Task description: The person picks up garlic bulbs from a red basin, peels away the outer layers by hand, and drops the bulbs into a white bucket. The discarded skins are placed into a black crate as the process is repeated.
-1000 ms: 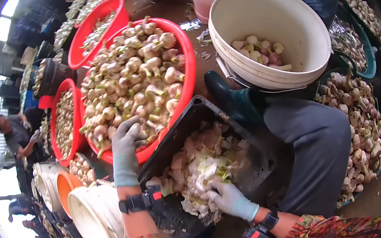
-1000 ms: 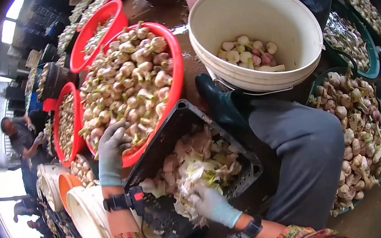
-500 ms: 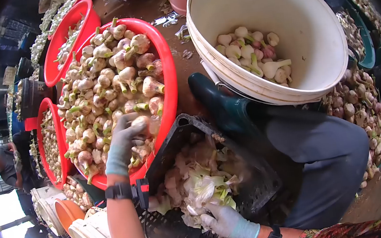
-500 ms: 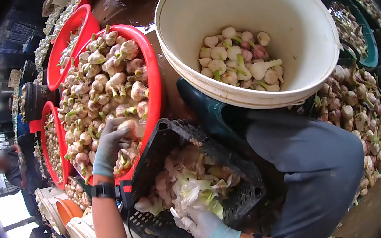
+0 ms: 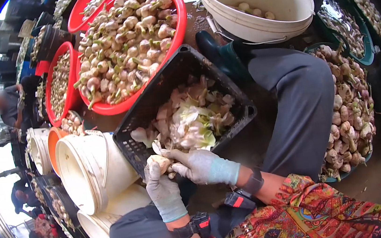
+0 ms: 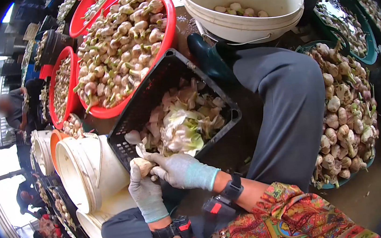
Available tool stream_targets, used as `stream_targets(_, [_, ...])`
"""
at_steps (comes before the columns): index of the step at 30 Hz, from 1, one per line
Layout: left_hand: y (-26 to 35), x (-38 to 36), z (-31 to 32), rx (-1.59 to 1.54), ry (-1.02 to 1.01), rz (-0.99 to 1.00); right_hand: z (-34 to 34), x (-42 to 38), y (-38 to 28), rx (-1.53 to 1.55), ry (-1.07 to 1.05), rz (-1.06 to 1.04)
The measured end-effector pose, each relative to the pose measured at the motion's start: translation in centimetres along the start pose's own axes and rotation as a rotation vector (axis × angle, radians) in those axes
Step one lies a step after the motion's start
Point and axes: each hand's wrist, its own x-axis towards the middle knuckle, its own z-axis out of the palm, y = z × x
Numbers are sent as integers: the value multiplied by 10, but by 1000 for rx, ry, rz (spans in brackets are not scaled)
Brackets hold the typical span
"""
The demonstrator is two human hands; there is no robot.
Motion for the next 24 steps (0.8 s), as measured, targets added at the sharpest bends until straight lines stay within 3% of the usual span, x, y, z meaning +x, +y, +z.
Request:
stream_targets(2, [-3,-13,-7,-7,56,15,12,-1,-1,-142,-40,-40])
stream_targets(10, [-17,-19,-23,-74,79,-23,34,-3,12,-89,52,-10])
stream_targets(12, [-16,-16,-26,-40,73,-32,28,-7,7,-155,-51,-12])
stream_targets(17, [-23,-11,-26,-1,174,-6,32,-6,1,-251,-71,108])
stream_targets(20, [-27,-9,-34,50,116,4,43,-2,20,61,79,64])
stream_targets(22, [-23,-9,-27,76,124,-11,43,2,20,366,84,172])
stream_targets(24, [-21,-9,-35,64,86,-6,34,6,33,511,-123,254])
